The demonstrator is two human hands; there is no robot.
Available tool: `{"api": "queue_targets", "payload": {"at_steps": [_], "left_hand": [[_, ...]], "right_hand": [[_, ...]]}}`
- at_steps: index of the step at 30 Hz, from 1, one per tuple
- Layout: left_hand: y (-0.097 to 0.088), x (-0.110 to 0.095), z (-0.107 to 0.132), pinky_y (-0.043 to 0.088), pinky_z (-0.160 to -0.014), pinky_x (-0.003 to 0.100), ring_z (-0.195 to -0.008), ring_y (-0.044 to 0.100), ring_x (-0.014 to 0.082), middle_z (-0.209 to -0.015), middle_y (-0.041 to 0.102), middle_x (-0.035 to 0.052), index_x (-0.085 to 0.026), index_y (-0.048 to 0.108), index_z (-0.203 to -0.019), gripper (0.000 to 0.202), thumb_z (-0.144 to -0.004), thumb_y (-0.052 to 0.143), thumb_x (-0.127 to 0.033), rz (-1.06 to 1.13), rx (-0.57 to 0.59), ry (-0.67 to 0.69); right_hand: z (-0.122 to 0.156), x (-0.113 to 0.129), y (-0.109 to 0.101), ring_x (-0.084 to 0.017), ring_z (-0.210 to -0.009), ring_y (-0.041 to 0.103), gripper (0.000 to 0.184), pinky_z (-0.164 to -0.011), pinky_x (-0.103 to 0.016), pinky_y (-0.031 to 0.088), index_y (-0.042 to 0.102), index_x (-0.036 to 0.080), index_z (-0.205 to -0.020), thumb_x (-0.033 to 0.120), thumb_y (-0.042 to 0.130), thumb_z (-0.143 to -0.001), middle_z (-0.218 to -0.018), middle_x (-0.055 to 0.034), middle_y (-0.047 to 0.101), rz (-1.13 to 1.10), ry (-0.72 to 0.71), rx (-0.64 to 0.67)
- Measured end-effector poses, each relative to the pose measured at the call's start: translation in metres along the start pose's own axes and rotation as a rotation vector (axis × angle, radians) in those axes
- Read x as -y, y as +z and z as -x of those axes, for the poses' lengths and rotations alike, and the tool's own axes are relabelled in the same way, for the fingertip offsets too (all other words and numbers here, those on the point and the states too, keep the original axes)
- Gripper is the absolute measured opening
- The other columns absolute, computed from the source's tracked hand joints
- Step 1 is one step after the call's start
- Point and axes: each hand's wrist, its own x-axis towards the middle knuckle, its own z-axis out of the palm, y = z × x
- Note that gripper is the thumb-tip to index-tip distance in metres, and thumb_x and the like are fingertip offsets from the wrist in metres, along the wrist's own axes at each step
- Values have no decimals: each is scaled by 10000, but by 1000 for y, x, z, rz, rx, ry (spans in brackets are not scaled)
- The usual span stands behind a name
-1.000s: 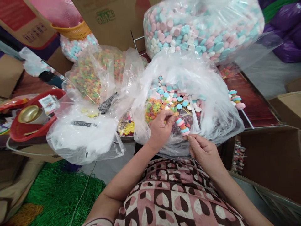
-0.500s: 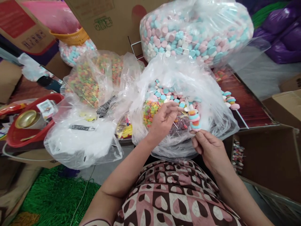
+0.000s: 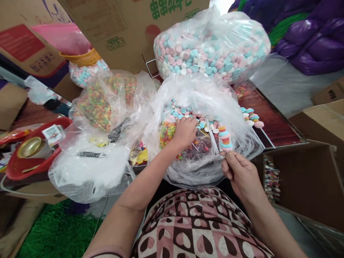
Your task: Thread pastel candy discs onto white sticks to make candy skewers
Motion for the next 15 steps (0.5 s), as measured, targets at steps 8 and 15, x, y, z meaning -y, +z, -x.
{"api": "queue_targets", "payload": {"at_steps": [8, 15], "left_hand": [[18, -3, -24, 418, -960, 451, -1100, 615, 317, -1170, 722, 138, -196, 707, -1191, 329, -899, 563, -148, 91, 16, 11], [20, -4, -18, 408, -984, 472, -1154, 578, 329, -1190, 696, 150, -150, 684, -1121, 298, -850, 561, -122, 137, -18, 108]], "right_hand": [[-1, 4, 5, -78, -428, 343, 344, -426, -231, 207, 691, 183, -832, 511, 783, -789, -507, 49, 505, 15, -8, 3], [-3, 1, 5, -67, -428, 306, 394, -408, -218, 164, 684, 177, -783, 538, 827, -720, -519, 38, 514, 39, 8, -10]]}}
